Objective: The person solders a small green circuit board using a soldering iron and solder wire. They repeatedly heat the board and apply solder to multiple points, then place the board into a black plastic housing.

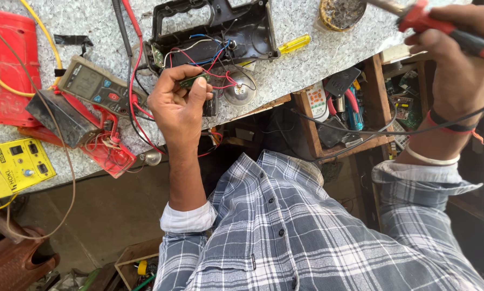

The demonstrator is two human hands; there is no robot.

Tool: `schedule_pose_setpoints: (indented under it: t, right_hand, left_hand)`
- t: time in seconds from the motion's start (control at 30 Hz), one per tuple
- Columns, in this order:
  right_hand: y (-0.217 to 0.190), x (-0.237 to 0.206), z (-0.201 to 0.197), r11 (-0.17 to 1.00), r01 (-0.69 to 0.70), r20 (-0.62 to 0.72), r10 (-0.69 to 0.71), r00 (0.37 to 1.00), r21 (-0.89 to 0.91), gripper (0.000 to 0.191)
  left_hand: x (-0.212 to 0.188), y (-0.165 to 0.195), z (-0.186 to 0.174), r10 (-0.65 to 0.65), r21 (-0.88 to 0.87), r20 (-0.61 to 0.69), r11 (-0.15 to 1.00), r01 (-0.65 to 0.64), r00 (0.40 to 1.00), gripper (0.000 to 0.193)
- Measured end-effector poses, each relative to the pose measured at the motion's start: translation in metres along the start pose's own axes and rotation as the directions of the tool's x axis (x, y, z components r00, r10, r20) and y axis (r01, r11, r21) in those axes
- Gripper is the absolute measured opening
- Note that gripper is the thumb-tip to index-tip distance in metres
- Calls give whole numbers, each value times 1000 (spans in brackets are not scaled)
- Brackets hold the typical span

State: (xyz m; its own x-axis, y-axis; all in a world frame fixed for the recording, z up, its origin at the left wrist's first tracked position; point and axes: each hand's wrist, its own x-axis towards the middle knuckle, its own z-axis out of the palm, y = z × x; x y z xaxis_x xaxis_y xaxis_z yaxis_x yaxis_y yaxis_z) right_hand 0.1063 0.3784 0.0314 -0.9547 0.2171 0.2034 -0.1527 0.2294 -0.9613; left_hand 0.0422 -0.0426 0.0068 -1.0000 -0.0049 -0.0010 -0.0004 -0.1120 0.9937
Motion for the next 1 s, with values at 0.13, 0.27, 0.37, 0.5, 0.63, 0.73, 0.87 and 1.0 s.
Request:
schedule_pose_setpoints:
  t: [0.13,0.27,0.37,0.5,0.63,0.73,0.87,1.0]
  right_hand:
    - [38,-9,-3,866,30,-114,32,993,499,29]
    - [69,-21,9,700,86,-68,-53,996,709,34]
    - [76,-32,21,583,5,15,-30,999,812,36]
    - [74,-31,41,482,-51,73,-28,997,875,34]
    - [66,-27,61,404,-141,143,24,989,904,32]
    - [60,-25,74,491,-171,138,104,985,854,43]
    - [54,-22,86,636,-162,143,82,986,755,50]
    - [48,-18,88,783,-101,181,-14,983,614,41]
  left_hand:
    - [1,3,1,21,20,4,1000,-21,1000,14]
    - [2,4,-1,-25,-65,18,998,26,1000,14]
    - [2,5,-4,-38,-89,15,995,39,999,14]
    - [3,5,-5,-52,-125,16,991,54,998,12]
    - [5,4,-5,-67,-97,-6,993,66,998,10]
    - [6,2,-8,-67,-116,17,991,69,998,11]
    - [8,-1,-13,-79,-145,55,986,86,995,13]
    - [8,-1,-15,-75,-151,75,985,85,994,14]
